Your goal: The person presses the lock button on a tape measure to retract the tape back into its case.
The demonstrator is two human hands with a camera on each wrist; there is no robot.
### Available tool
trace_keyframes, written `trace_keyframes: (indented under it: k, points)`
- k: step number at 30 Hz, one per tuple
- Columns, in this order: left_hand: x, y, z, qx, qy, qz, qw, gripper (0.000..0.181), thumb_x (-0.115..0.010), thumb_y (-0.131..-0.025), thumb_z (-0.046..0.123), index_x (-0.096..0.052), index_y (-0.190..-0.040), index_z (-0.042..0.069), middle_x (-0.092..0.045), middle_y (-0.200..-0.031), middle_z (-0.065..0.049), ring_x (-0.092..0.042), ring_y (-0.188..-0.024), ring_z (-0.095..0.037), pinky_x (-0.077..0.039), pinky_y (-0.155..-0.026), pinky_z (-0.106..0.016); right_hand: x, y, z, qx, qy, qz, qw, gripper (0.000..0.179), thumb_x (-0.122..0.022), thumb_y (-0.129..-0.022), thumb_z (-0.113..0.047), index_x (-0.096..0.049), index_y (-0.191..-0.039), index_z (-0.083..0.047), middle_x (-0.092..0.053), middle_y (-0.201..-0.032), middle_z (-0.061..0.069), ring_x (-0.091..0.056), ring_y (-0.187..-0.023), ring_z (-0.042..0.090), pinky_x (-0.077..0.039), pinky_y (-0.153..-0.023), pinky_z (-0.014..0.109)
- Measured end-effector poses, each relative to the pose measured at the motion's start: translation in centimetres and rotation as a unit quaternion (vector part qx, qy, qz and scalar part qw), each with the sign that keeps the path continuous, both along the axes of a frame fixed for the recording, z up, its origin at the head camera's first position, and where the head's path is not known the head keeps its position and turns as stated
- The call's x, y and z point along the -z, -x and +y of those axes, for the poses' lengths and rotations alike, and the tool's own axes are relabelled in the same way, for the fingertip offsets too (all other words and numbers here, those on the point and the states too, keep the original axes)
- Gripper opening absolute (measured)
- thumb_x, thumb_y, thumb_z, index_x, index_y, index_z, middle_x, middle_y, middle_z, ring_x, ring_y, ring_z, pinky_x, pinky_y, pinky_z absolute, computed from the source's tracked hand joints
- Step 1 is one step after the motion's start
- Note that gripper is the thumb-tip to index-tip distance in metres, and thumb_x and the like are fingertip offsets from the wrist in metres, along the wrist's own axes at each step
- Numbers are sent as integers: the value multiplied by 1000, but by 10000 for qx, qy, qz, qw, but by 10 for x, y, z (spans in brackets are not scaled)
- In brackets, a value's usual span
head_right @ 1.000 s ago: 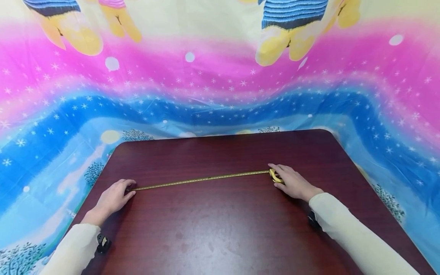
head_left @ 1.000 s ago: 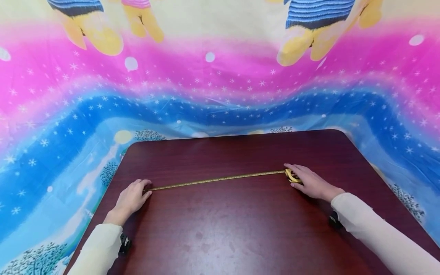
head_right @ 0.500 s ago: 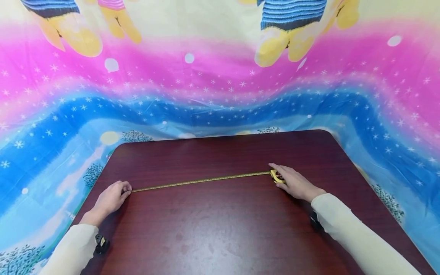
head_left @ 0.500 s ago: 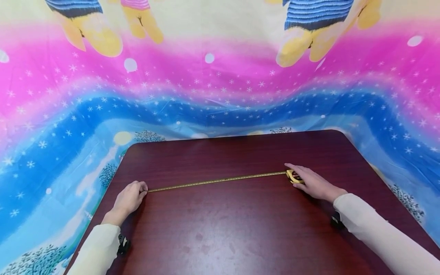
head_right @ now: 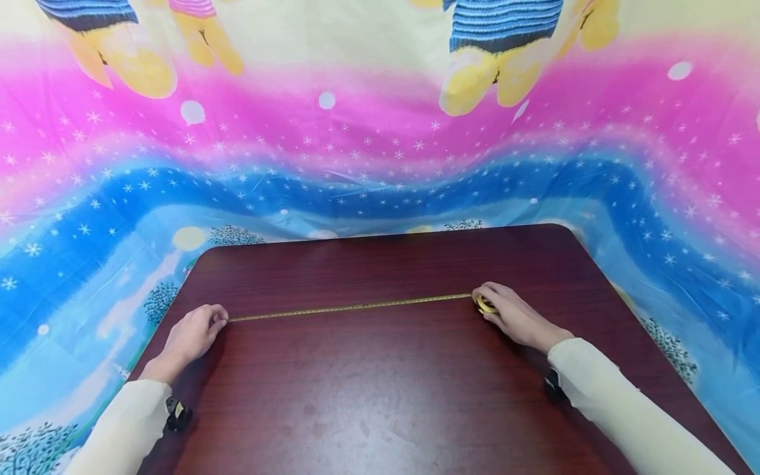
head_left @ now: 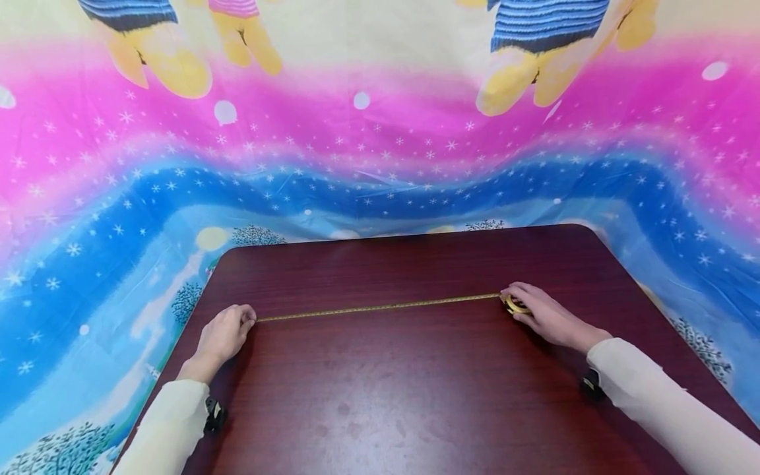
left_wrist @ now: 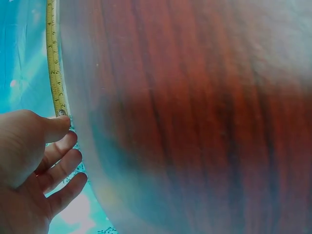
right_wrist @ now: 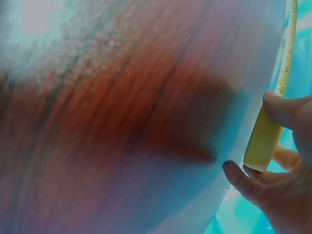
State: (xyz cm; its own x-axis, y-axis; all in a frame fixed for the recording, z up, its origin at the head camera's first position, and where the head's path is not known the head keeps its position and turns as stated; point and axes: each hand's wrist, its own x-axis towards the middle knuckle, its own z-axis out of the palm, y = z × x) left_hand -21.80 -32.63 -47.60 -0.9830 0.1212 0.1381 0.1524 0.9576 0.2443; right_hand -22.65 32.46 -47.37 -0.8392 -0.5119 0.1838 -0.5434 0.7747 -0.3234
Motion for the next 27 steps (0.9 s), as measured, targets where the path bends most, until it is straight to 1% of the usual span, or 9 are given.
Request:
trace_keyframes:
  k: [3,6,10,14,19,22,24,25,27]
  points:
    - [-3,2,2,28,-15,13,10000,8,-61,-98,8,-68,-97,11,-64,-90,-6,-58,-78,-20,-51,-68,-44,-4,-3,1,41,-86,77,9999,36,-70,-91,1,-60,-125,-9,-56,-133,15,-56,-121,35,-50,-97,56]
    - [-6,3,4,32,-4,-23,10000,8,-61,-98,9,-68,-98,11,-65,-91,-7,-58,-78,-21,-51,-69,-45,-9,-6,1,97,-147,-54,9998,32,-68,-93,1,-62,-122,-10,-54,-136,19,-54,-124,38,-50,-98,58]
    - [-8,4,7,16,-20,-58,10000,8,-60,-98,8,-68,-99,10,-65,-90,-7,-58,-77,-21,-52,-69,-45,-14,-11,3,153,-154,-330,9992,28,-67,-94,-2,-63,-120,-11,-52,-140,23,-51,-130,44,-49,-99,61]
    - [-8,5,8,29,-80,-86,9999,9,-59,-98,7,-68,-99,10,-67,-90,-7,-58,-77,-20,-52,-69,-44,-15,-13,5,195,-179,-392,9989,28,-68,-94,-4,-64,-120,-12,-54,-139,21,-53,-128,44,-50,-97,60]
    - [-8,5,10,16,-144,-89,9999,9,-59,-97,6,-68,-98,10,-68,-90,-6,-59,-77,-20,-52,-69,-44,-15,-11,6,184,-182,-265,9993,23,-70,-92,-2,-66,-111,-13,-58,-132,15,-56,-125,39,-52,-96,57]
    - [-8,5,11,8,-169,-89,9998,9,-60,-97,6,-68,-98,10,-68,-90,-7,-59,-77,-21,-52,-69,-45,-16,-10,6,191,-153,-237,9994,20,-69,-92,-1,-66,-107,-13,-59,-131,16,-55,-126,39,-51,-97,57]
    - [-9,6,13,-4,-156,-79,9998,8,-60,-97,7,-67,-97,10,-67,-90,-6,-58,-76,-21,-51,-68,-44,-16,-11,7,213,-131,-262,9993,20,-69,-93,-1,-66,-109,-12,-58,-133,17,-53,-128,41,-50,-98,58]
    - [-9,6,13,-6,-148,-74,9999,8,-60,-97,7,-67,-97,10,-67,-89,-6,-58,-76,-20,-51,-68,-44,-16,-12,8,225,-110,-291,9993,22,-68,-93,-2,-66,-113,-12,-56,-136,18,-52,-130,42,-49,-99,60]
    - [-10,7,13,-9,-137,-60,9999,8,-60,-97,7,-67,-96,11,-66,-88,-6,-57,-75,-20,-51,-67,-44,-16,-14,9,249,-22,-356,9991,33,-67,-94,-2,-64,-125,-11,-54,-140,19,-50,-132,42,-48,-101,60]
